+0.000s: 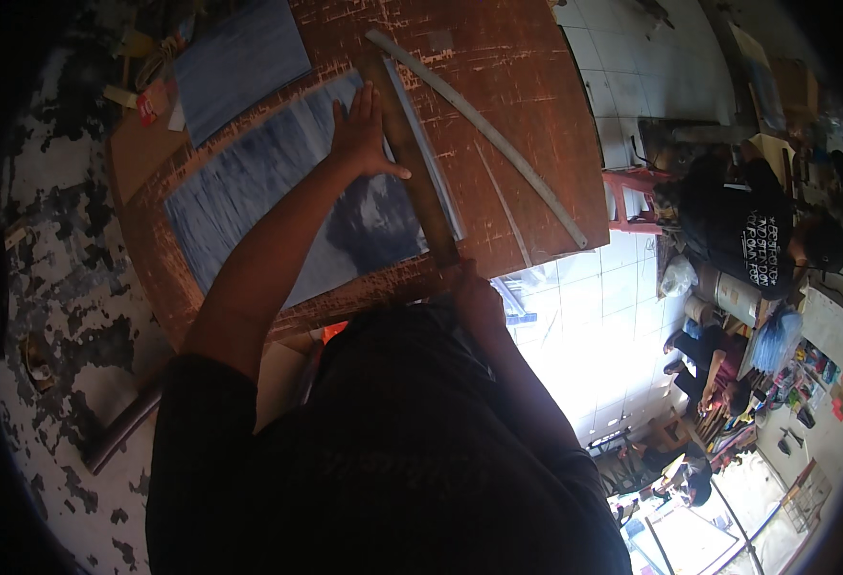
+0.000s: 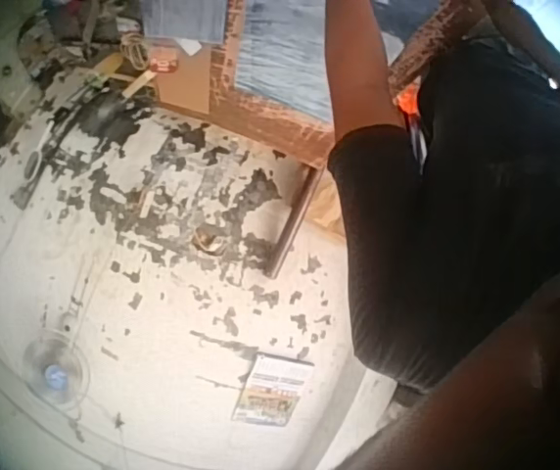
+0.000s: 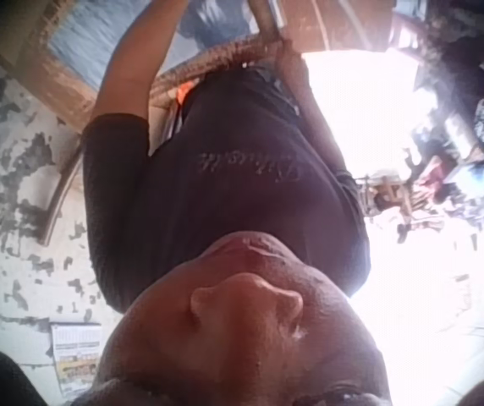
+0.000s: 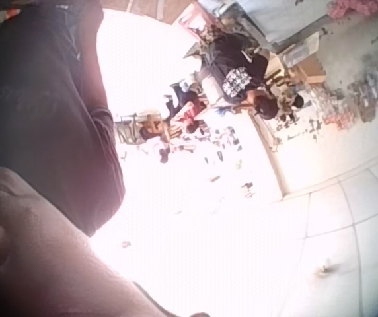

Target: The person cuts rectangular pieces from a sheet of material using a ruler and a cutter on a table, then picks up the cut sheets from the floor.

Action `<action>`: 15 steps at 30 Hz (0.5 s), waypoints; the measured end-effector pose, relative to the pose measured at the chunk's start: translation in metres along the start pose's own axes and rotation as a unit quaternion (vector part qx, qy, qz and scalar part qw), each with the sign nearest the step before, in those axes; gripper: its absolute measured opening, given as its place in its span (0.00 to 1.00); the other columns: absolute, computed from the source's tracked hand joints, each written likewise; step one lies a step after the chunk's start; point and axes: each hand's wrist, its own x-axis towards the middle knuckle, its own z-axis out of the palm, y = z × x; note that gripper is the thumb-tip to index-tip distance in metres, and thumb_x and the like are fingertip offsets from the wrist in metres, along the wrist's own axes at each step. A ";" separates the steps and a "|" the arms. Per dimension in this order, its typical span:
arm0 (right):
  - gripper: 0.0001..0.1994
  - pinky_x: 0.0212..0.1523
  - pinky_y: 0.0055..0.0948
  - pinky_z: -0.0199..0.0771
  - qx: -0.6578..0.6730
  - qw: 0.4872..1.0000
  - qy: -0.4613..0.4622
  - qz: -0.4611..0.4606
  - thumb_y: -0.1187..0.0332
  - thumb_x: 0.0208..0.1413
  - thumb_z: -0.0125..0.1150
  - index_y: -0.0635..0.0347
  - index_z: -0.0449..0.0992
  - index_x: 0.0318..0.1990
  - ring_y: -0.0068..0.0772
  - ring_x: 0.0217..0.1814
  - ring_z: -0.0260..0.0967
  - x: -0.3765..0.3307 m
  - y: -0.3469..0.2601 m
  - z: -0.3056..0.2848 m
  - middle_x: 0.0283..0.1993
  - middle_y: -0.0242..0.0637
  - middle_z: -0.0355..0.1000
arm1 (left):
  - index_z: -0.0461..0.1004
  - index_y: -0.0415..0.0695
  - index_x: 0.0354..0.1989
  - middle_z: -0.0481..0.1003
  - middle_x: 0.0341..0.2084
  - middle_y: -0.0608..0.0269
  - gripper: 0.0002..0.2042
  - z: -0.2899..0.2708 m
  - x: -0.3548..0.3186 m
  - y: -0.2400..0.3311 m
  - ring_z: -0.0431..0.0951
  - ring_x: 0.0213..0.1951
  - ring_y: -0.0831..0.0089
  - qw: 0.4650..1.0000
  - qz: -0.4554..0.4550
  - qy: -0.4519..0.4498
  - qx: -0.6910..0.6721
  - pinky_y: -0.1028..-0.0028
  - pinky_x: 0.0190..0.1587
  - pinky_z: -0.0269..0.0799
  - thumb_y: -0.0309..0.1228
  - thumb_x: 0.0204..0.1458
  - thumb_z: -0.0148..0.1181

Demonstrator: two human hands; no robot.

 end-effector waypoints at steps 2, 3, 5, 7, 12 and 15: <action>0.16 0.43 0.67 0.76 -0.004 1.000 0.004 -0.002 0.57 0.74 0.42 0.60 0.64 0.57 0.74 0.42 0.78 -0.003 0.005 0.002 0.36 0.68 0.78 | 0.33 0.30 0.79 0.32 0.80 0.39 0.83 -0.004 -0.001 0.002 0.32 0.81 0.51 1.000 0.000 0.000 -0.002 0.36 0.77 0.32 0.75 0.23 0.76; 0.16 0.43 0.67 0.76 -0.001 1.000 0.010 -0.004 0.57 0.74 0.42 0.59 0.64 0.57 0.74 0.42 0.78 -0.002 0.014 0.008 0.36 0.68 0.78 | 0.33 0.30 0.79 0.32 0.80 0.39 0.83 -0.006 -0.001 0.001 0.32 0.81 0.51 1.000 0.001 0.003 -0.004 0.36 0.77 0.32 0.75 0.23 0.76; 0.16 0.42 0.67 0.77 -0.002 1.000 0.010 0.003 0.56 0.75 0.42 0.59 0.64 0.57 0.73 0.41 0.78 -0.008 0.027 0.016 0.35 0.67 0.78 | 0.33 0.29 0.79 0.31 0.80 0.39 0.83 -0.007 0.000 0.001 0.32 0.81 0.50 1.000 0.003 0.009 -0.009 0.36 0.77 0.33 0.75 0.24 0.76; 0.17 0.40 0.67 0.76 -0.011 1.000 0.001 0.020 0.56 0.75 0.42 0.60 0.65 0.56 0.72 0.39 0.78 -0.014 0.029 0.017 0.34 0.66 0.78 | 0.33 0.29 0.79 0.31 0.80 0.39 0.83 -0.005 -0.003 0.002 0.33 0.81 0.50 1.000 0.004 0.005 -0.002 0.36 0.77 0.33 0.75 0.24 0.76; 0.17 0.36 0.66 0.76 -0.023 0.998 0.048 -0.035 0.55 0.76 0.42 0.60 0.67 0.55 0.73 0.36 0.77 -0.014 0.032 -0.012 0.30 0.64 0.77 | 0.36 0.29 0.79 0.33 0.80 0.38 0.80 0.000 -0.005 0.002 0.34 0.81 0.50 1.000 0.007 0.022 -0.015 0.37 0.77 0.34 0.73 0.27 0.76; 0.17 0.37 0.66 0.76 0.016 0.994 0.107 -0.023 0.57 0.76 0.42 0.61 0.67 0.58 0.73 0.37 0.77 -0.003 0.016 -0.037 0.33 0.66 0.78 | 0.41 0.28 0.78 0.35 0.80 0.37 0.74 0.003 -0.011 0.007 0.36 0.81 0.49 0.999 0.016 0.024 -0.024 0.39 0.77 0.36 0.69 0.33 0.76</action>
